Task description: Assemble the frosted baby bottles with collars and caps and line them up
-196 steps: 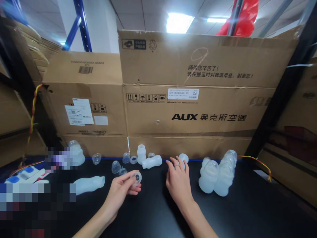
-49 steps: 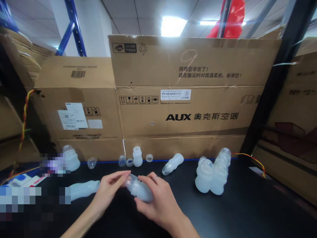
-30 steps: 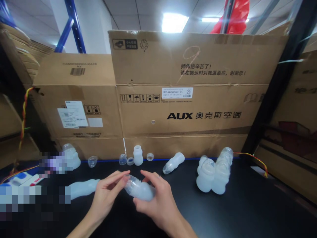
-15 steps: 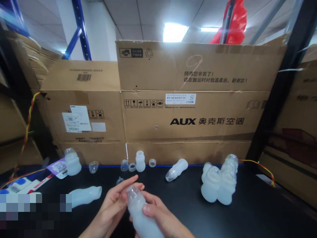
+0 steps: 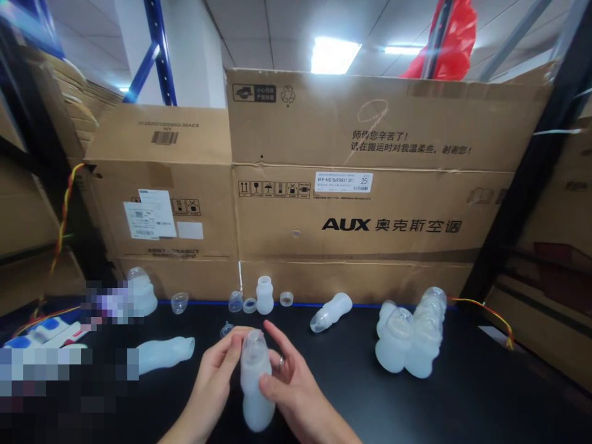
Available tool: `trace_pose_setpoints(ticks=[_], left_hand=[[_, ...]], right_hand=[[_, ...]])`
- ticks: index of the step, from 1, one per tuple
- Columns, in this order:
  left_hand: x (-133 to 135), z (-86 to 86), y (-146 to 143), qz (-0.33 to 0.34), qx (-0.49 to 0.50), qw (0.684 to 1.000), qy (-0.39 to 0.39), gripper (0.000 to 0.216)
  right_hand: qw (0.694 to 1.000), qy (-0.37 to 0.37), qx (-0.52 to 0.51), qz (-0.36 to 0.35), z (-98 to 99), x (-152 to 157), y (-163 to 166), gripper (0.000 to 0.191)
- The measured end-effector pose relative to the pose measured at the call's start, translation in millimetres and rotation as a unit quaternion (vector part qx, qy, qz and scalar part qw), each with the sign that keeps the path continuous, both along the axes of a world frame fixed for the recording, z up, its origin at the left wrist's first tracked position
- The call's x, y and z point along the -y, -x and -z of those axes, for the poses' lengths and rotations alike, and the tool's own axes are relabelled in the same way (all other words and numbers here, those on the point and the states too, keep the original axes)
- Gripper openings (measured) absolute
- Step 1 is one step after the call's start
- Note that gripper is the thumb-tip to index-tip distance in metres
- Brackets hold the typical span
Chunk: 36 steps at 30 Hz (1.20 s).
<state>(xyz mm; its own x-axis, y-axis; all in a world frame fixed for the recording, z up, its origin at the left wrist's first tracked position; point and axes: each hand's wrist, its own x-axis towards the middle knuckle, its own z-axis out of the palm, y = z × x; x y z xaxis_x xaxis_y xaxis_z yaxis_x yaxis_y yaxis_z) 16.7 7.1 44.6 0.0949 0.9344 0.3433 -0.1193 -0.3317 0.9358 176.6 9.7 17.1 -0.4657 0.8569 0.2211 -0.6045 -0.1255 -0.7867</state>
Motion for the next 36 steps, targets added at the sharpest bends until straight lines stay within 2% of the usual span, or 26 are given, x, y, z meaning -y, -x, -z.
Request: trace_pose_setpoints(ticks=[4, 8, 12, 21, 24, 26, 28, 30, 33, 36], left_hand=[[-4.1, 15.1, 2.7, 0.035, -0.076, 0.995, -0.060, 0.038], [-7.4, 25.1, 1.6, 0.013, -0.069, 0.997, -0.039, 0.041], [-7.3, 24.6, -0.2, 0.030, -0.054, 0.998, -0.025, 0.031], [-10.0, 21.8, 0.4, 0.054, -0.021, 0.998, 0.028, 0.041], [-12.0, 24.8, -2.3, 0.046, -0.026, 0.998, 0.033, 0.042], [-12.8, 30.8, -4.0, 0.022, -0.048, 0.998, 0.024, 0.041], [-12.9, 38.4, -4.6, -0.005, -0.099, 0.995, 0.008, 0.039], [-12.4, 44.5, -4.0, -0.025, -0.163, 0.986, -0.002, 0.041], [-11.7, 46.3, -1.4, -0.042, -0.240, 0.970, -0.012, 0.042], [-13.0, 41.4, 1.8, -0.052, -0.295, 0.952, -0.065, 0.032]], right_hand=[[0.991, -0.097, 0.087, 0.045, -0.4, -8.2, -13.4, 0.077], [0.975, -0.166, 0.132, 0.068, 3.2, -12.4, -15.3, 0.054], [0.972, -0.172, 0.143, 0.078, 1.2, -9.6, -12.1, 0.055], [0.975, -0.150, 0.141, 0.087, -1.1, -9.3, -16.4, 0.049], [0.966, -0.163, 0.172, 0.100, -2.7, -10.6, -17.3, 0.050], [0.950, -0.186, 0.214, 0.133, -3.9, -13.9, -21.4, 0.050], [0.917, -0.213, 0.277, 0.190, -5.0, -19.9, -29.7, 0.052], [0.865, -0.228, 0.357, 0.269, -6.4, -27.3, -42.4, 0.059], [0.753, -0.231, 0.485, 0.380, -10.9, -37.2, -65.9, 0.071], [0.619, -0.228, 0.603, 0.449, -17.5, -42.6, -87.4, 0.083]])
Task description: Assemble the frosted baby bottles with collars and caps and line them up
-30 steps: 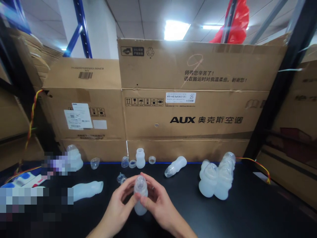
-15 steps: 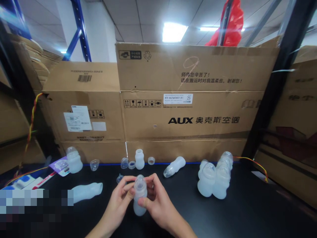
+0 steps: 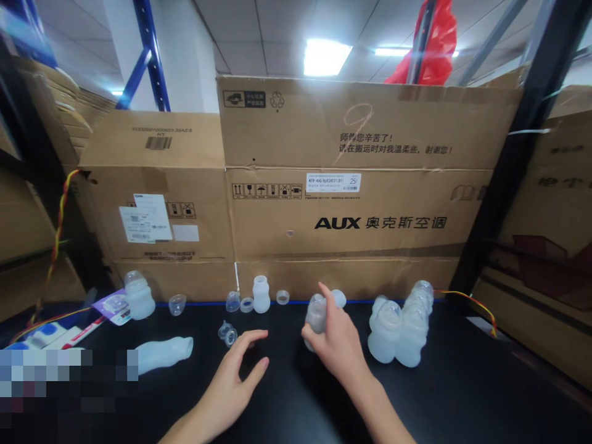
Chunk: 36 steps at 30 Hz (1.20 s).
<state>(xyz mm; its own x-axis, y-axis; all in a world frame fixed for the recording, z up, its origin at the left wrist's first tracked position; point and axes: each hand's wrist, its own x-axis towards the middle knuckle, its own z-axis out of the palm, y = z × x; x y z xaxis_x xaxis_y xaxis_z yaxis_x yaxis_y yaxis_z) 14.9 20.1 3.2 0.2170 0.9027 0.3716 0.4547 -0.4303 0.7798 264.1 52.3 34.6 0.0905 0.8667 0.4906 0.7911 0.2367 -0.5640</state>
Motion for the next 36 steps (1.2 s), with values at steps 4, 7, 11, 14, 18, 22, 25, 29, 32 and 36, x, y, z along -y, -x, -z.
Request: trace_pose_setpoints(ticks=[4, 7, 11, 14, 18, 22, 25, 29, 32, 36], left_hand=[[-5.0, -6.0, 5.7, -0.013, -0.080, 0.995, -0.063, 0.015], [-9.4, -5.4, 11.8, -0.045, -0.141, 0.984, -0.097, 0.014], [-13.9, 0.2, 18.9, -0.089, -0.199, 0.967, -0.131, 0.014], [-15.7, 3.2, 21.1, -0.084, -0.217, 0.964, -0.133, 0.016], [-16.0, 3.8, 21.5, -0.051, -0.212, 0.967, -0.132, 0.018], [-15.5, 6.4, 21.1, -0.013, -0.196, 0.975, -0.106, 0.023], [-15.2, 8.2, 20.5, -0.002, -0.187, 0.979, -0.081, 0.028], [-14.8, 8.0, 20.2, 0.001, -0.189, 0.979, -0.073, 0.029], [-14.7, 8.6, 20.6, 0.002, -0.178, 0.981, -0.080, 0.029], [-13.9, 9.8, 19.9, 0.004, -0.187, 0.979, -0.082, 0.030]], right_hand=[[0.983, -0.017, 0.122, 0.133, -4.8, -2.6, -16.0, 0.082], [0.971, -0.026, 0.145, 0.186, -3.3, -4.0, -20.0, 0.069], [0.964, -0.052, 0.131, 0.228, 4.2, -9.0, -24.5, 0.067], [0.961, -0.103, 0.122, 0.227, 11.0, -15.6, -29.1, 0.072], [0.949, -0.203, 0.113, 0.211, 13.2, -18.6, -24.5, 0.078], [0.957, -0.240, 0.115, 0.114, 15.6, -11.6, 3.0, 0.067], [0.966, -0.180, 0.174, -0.059, 26.7, -9.5, 25.7, 0.062], [0.964, -0.088, 0.200, -0.150, 49.3, -18.6, 33.3, 0.054], [0.977, -0.063, 0.187, -0.087, 64.5, -28.5, 24.2, 0.053], [0.979, -0.058, 0.197, 0.022, 74.2, -34.8, 14.6, 0.060]])
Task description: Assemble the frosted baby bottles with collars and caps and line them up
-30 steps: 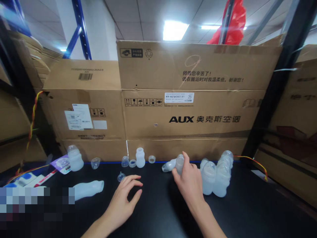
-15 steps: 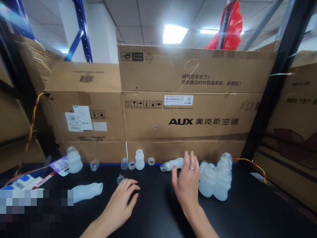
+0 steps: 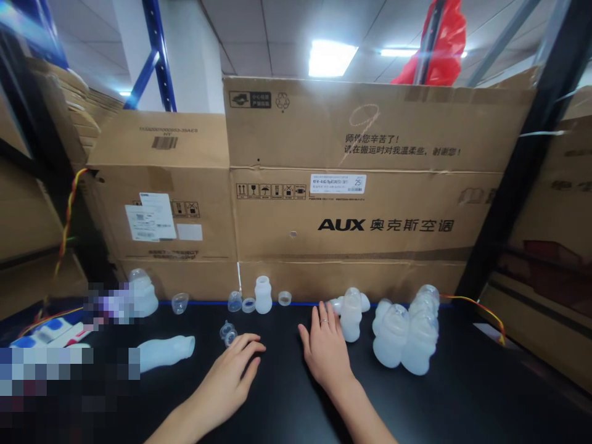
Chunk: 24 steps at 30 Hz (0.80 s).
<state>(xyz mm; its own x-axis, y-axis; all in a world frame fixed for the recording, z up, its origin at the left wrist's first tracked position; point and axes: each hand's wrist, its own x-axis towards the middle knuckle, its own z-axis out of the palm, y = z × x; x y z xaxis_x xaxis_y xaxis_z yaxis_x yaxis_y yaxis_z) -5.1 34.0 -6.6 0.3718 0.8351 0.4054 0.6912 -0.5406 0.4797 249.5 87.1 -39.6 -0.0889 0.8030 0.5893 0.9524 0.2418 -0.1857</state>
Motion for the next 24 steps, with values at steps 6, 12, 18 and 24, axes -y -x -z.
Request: trace_pose_setpoints(ticks=[6, 12, 18, 24], left_hand=[[-0.7, -13.9, -0.5, -0.010, -0.057, 0.994, -0.091, 0.037], [-9.8, -38.2, 17.3, -0.208, -0.152, 0.960, -0.107, 0.027], [-12.9, -34.6, 24.6, -0.218, -0.172, 0.960, -0.047, 0.019], [-9.3, -32.7, 17.6, -0.157, -0.070, 0.983, -0.062, 0.021]], right_hand=[[0.997, 0.005, -0.013, -0.077, -11.5, 10.0, 14.4, 0.055], [0.994, 0.073, -0.006, -0.083, -26.3, -2.7, 40.8, 0.056], [0.996, 0.056, -0.036, -0.065, -28.0, -25.9, 51.1, 0.046], [0.988, 0.056, -0.069, -0.124, -25.7, -24.1, 43.4, 0.026]])
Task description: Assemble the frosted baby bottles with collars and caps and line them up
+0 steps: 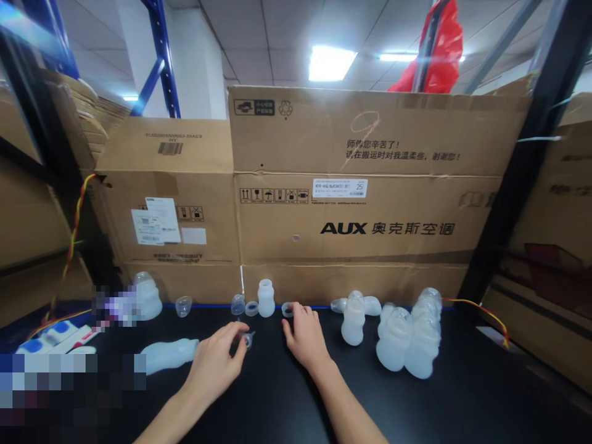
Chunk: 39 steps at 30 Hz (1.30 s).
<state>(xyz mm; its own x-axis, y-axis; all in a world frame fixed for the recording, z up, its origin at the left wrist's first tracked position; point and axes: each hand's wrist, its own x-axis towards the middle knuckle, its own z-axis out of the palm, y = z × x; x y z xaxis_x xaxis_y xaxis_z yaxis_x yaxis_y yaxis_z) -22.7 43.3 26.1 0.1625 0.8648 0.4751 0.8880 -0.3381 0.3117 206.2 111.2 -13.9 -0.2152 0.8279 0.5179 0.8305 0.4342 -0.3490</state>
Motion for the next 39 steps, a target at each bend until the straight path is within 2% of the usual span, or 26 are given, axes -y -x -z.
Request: trace_pose_setpoints(ticks=[3, 7, 9, 12, 14, 17, 19, 21, 25, 27, 30, 32, 35, 39], left_hand=[[-0.6, 2.9, -0.7, 0.027, 0.038, 0.999, 0.006, 0.018], [-3.0, 9.3, -0.1, 0.050, 0.067, 0.996, 0.012, 0.014], [-3.6, 12.0, -1.0, 0.065, 0.088, 0.994, 0.020, 0.014], [-3.2, 14.8, -5.1, 0.095, 0.134, 0.986, 0.033, 0.013], [-1.9, 16.1, -8.9, 0.117, 0.169, 0.978, 0.044, 0.012], [1.3, 17.1, -14.5, 0.142, 0.214, 0.965, 0.059, 0.011], [3.7, 16.5, -17.6, 0.148, 0.236, 0.958, 0.067, 0.012], [6.1, 14.9, -20.1, 0.154, 0.251, 0.953, 0.073, 0.013], [9.0, 12.0, -23.4, 0.173, 0.274, 0.943, 0.074, 0.016], [9.8, 12.9, -24.1, 0.180, 0.277, 0.942, 0.064, 0.018], [11.3, 16.5, -24.4, 0.194, 0.256, 0.946, 0.032, 0.018], [12.7, 18.5, -24.8, 0.205, 0.232, 0.951, 0.000, 0.017], [14.3, 19.3, -25.6, 0.201, 0.205, 0.956, -0.059, 0.015], [13.8, 19.1, -25.2, 0.167, 0.184, 0.960, -0.127, 0.017]], right_hand=[[1.000, 0.003, -0.024, -0.019, 1.3, -1.1, -0.9, 0.031], [0.997, 0.014, -0.062, -0.049, 2.3, 7.5, -2.1, 0.015], [0.995, 0.015, -0.081, -0.060, 3.5, 19.9, -3.3, 0.016], [0.971, 0.065, -0.207, -0.101, 5.3, 45.0, -3.6, 0.020], [0.911, 0.135, -0.365, -0.140, 4.1, 61.2, -1.9, 0.025], [0.778, 0.217, -0.566, -0.163, -4.9, 77.9, 3.1, 0.062], [0.704, 0.248, -0.642, -0.173, -13.9, 82.9, 6.8, 0.076], [0.663, 0.270, -0.670, -0.196, -21.8, 84.6, 9.4, 0.070], [0.649, 0.283, -0.674, -0.211, -27.4, 86.0, 11.9, 0.047], [0.633, 0.284, -0.692, -0.200, -27.6, 87.6, 13.8, 0.042], [0.595, 0.301, -0.719, -0.196, -29.4, 91.0, 19.4, 0.055], [0.580, 0.317, -0.723, -0.202, -31.6, 94.0, 24.3, 0.063], [0.587, 0.343, -0.697, -0.229, -34.3, 99.6, 30.4, 0.049], [0.629, 0.372, -0.644, -0.227, -35.2, 106.8, 32.3, 0.046]])
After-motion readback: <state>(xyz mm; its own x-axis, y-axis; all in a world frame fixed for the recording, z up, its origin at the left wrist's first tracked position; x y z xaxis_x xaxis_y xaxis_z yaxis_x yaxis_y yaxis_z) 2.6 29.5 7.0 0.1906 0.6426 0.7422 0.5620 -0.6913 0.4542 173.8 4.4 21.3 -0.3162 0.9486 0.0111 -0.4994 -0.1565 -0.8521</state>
